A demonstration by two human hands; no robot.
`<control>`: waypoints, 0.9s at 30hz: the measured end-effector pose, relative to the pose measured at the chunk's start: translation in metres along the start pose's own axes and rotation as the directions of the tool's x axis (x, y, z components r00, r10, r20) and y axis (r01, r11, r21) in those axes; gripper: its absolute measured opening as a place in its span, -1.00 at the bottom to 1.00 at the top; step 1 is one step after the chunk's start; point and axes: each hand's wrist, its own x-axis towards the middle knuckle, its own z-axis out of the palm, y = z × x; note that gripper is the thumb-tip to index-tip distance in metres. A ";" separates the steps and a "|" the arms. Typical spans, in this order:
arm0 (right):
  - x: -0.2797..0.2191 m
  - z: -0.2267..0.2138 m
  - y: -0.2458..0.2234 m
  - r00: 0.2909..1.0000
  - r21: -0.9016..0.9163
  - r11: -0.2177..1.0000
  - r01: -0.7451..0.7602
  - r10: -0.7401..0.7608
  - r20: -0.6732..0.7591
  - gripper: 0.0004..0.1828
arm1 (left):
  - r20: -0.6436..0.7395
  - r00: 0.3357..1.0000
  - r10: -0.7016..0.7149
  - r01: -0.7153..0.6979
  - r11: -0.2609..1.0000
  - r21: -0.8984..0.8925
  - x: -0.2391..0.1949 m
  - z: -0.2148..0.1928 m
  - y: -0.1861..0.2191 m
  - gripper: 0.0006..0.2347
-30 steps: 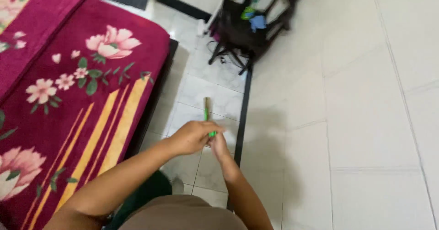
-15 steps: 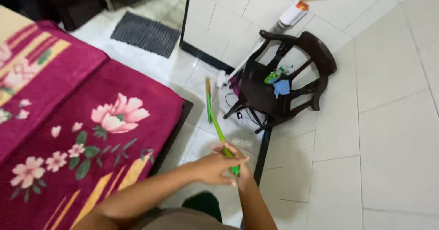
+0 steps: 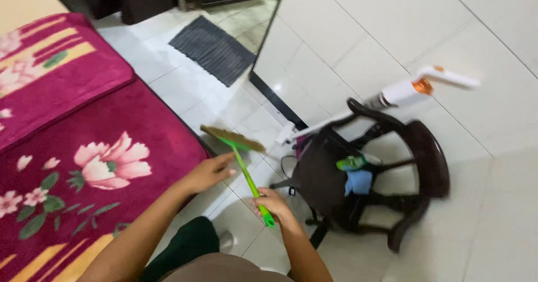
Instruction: Sweeping the floor of a hotel room with a broom.
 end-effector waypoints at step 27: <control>0.332 -0.029 -0.443 0.930 -0.804 0.547 0.233 0.117 0.349 -0.31 | -0.640 0.686 -0.346 0.236 0.938 -0.254 0.307 -0.204 -0.065 -0.55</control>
